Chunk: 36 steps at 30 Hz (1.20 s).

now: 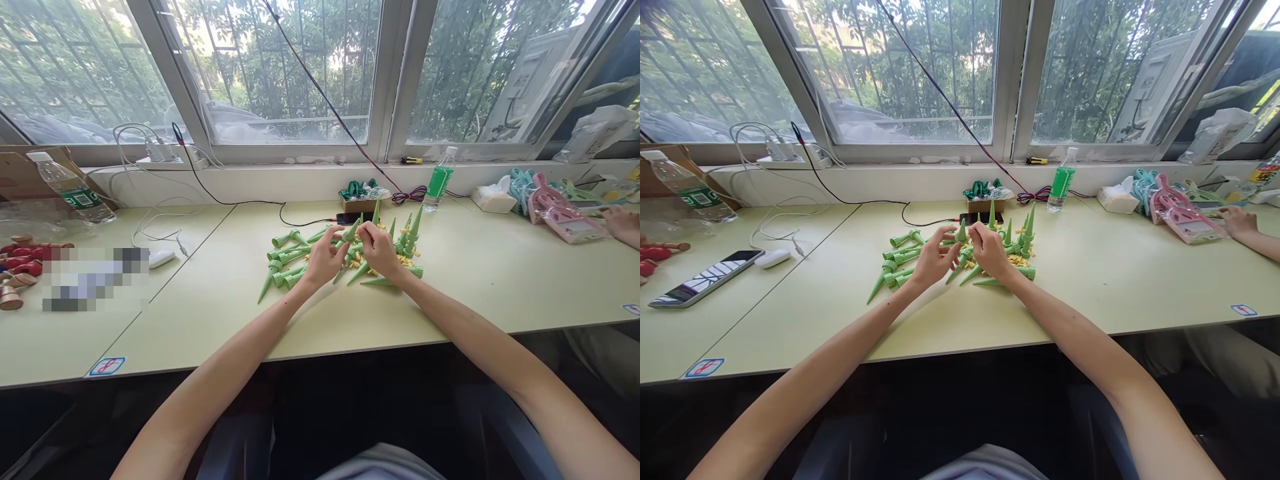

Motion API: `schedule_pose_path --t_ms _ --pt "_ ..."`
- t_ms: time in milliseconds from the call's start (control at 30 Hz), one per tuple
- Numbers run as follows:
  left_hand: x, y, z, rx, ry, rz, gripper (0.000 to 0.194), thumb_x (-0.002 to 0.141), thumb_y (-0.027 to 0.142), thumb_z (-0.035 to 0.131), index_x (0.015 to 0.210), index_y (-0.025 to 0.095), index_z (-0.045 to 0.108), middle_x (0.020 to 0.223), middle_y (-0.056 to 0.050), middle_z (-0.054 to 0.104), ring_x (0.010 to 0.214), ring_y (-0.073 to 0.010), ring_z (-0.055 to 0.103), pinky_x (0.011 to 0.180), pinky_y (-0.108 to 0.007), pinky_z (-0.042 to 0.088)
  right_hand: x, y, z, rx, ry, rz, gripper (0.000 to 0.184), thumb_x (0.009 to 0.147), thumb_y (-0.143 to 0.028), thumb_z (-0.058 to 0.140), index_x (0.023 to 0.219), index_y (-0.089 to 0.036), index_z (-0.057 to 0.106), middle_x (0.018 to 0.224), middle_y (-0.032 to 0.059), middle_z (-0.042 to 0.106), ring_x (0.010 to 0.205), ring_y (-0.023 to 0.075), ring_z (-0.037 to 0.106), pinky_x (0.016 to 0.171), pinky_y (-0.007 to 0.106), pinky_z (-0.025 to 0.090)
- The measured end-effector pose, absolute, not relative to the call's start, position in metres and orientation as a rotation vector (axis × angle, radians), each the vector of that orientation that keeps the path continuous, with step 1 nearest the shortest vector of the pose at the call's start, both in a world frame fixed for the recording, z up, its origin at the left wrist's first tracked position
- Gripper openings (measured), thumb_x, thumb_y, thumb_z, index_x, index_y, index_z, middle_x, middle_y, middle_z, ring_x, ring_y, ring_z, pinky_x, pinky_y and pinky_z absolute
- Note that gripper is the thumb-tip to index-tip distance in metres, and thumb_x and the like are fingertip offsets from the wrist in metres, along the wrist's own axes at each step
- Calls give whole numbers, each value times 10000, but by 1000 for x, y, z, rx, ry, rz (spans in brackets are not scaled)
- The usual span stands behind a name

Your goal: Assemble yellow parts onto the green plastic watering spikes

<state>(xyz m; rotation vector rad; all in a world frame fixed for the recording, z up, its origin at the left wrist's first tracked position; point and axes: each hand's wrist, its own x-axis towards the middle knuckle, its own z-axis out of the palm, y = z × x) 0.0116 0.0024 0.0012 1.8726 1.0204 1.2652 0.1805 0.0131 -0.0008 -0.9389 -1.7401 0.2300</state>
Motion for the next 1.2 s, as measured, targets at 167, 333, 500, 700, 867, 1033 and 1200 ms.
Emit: schedule_pose_path --t_ms 167,333,500,700,867,1033,1200 --pt "9 6 5 1633 1042 1259 408 900 583 617 984 198 509 767 -6 617 469 -101 597 411 -208 471 179 12 -2 -923 -1744 226 309 1040 -423 421 810 -224 473 616 -37 442 543 124 365 575 275 296" --pt "9 2 12 1358 920 971 521 847 699 623 899 204 467 687 -9 631 473 -122 606 432 -227 477 177 13 -3 -889 -1793 252 321 1033 -404 425 770 -222 441 619 -41 428 562 119 359 582 269 296" --pt "9 2 16 1234 873 966 510 837 668 664 912 201 472 675 -10 630 467 -113 582 429 -219 448 177 13 -3 -880 -1824 267 308 1028 -375 436 764 -218 456 628 -36 428 578 122 361 597 271 300" --pt "6 4 12 1242 838 949 523 771 600 775 906 202 464 687 -5 633 500 -105 585 460 -215 457 178 15 -4 -836 -1857 259 248 1002 -299 431 772 -211 463 672 -22 470 606 123 382 609 268 309" --pt "5 4 11 1285 843 969 581 731 583 814 984 208 450 743 0 640 524 -98 585 472 -218 456 181 17 -4 -835 -1889 262 237 993 -289 438 771 -208 464 675 -17 486 605 126 371 613 273 310" --pt "5 2 8 1440 915 1032 590 768 531 800 1108 217 433 777 26 595 550 -98 595 470 -221 460 182 20 -5 -849 -1900 259 263 1009 -322 439 774 -209 481 657 -20 484 594 127 386 618 275 319" --pt "6 2 2 1658 899 1078 499 791 487 777 1026 222 425 829 31 582 529 -83 597 438 -200 425 183 21 -6 -863 -1905 254 285 1004 -325 445 743 -210 461 631 -23 468 581 127 381 609 276 313"
